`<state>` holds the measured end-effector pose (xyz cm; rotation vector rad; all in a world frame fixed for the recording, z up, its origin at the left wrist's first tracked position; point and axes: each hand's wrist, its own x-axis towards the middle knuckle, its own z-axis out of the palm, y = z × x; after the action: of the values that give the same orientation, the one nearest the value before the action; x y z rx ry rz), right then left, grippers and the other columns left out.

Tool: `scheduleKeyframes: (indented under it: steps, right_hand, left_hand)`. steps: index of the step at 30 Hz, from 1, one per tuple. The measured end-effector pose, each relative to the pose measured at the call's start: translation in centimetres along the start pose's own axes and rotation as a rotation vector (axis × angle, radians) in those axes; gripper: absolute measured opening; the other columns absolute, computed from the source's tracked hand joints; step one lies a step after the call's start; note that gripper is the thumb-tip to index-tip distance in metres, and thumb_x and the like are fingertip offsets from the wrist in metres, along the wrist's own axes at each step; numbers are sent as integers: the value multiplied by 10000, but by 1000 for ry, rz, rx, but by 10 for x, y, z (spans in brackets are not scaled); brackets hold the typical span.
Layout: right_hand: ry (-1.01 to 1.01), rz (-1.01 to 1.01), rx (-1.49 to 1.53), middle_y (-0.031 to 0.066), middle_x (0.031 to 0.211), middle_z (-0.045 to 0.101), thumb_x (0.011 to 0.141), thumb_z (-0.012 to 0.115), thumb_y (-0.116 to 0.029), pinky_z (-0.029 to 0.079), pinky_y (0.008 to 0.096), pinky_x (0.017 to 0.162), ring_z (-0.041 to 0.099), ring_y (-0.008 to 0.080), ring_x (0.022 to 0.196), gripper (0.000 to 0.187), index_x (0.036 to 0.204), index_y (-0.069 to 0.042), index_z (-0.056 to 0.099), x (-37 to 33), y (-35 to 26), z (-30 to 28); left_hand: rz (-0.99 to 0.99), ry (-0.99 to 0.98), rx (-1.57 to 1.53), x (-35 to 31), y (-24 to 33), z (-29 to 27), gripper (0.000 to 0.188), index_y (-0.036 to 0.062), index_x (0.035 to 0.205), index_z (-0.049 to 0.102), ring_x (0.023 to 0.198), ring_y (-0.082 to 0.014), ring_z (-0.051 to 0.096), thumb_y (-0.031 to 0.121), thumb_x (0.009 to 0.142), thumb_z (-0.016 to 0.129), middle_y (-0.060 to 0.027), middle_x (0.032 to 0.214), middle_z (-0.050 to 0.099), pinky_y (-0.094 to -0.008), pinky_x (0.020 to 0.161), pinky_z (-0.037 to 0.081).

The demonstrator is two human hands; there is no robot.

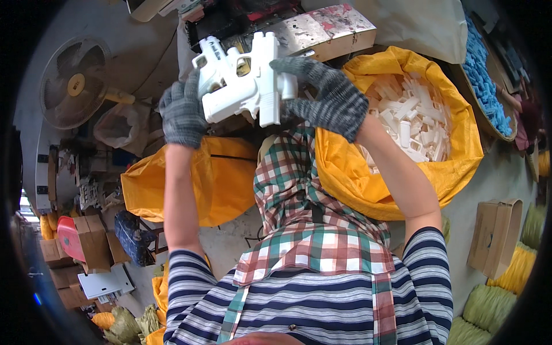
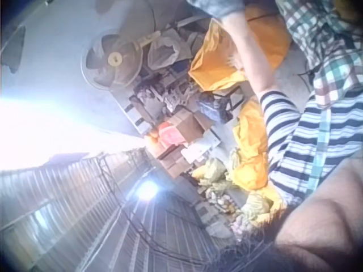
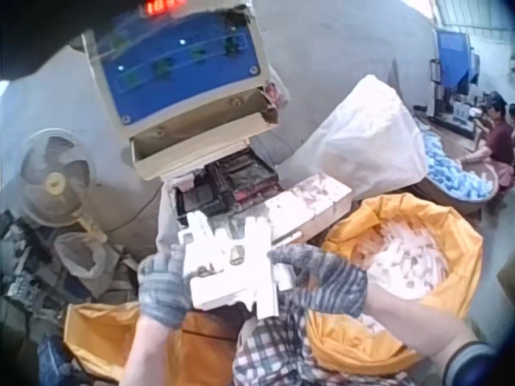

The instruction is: Inspecting white plastic components and sorting them between containers at a workstation.

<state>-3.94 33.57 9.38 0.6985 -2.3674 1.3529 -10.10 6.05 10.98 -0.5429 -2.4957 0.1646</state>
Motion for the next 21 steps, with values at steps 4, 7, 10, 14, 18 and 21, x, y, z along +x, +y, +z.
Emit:
scheduleKeyframes:
  steps: [4,7,10,14,18,21]
  right_hand:
    - [-159,-123,-3,47,1217,533,755,680,-194,398,346,970,504,216,1116,491,1216,-145,519,47,17,16]
    - [-98,-292,-203,124,1146,551,776,614,-183,393,354,947,513,284,1063,372,1134,-93,571,72,43,33]
    - [-149,-341,-287,136,1158,537,809,566,-201,378,357,953,490,299,1085,355,1145,-86,558,107,62,52]
    - [-199,-232,-389,139,1196,519,851,526,-233,371,355,957,477,303,1109,368,1198,-110,517,103,43,26]
    - [-527,92,-257,95,937,644,843,542,-329,467,335,758,597,266,856,294,999,-97,635,57,42,-23]
    - [-929,936,-525,113,916,647,788,571,-322,475,325,744,608,249,849,300,932,-71,648,22,30,-53]
  left_hand:
    - [-268,208,7,-91,-29,-5,497,42,1142,521,849,-351,537,291,728,640,-174,936,576,-439,761,427]
    - [-529,-182,192,-154,-71,-8,669,7,1247,407,999,-361,496,333,715,648,-211,1080,526,-453,858,387]
    - [-657,-523,245,-187,-88,-26,717,63,1321,335,1110,-367,426,378,745,624,-221,1208,450,-437,965,313]
    - [-629,-645,48,-181,-70,-18,656,82,1322,348,1136,-358,432,349,781,606,-203,1228,463,-420,965,325]
    - [-630,-562,-314,-195,-59,-2,555,71,1261,440,1060,-344,508,309,791,615,-190,1122,559,-405,915,382]
    - [-565,-666,-496,-157,-32,8,483,75,1226,486,1025,-319,541,268,802,614,-165,1080,590,-386,879,415]
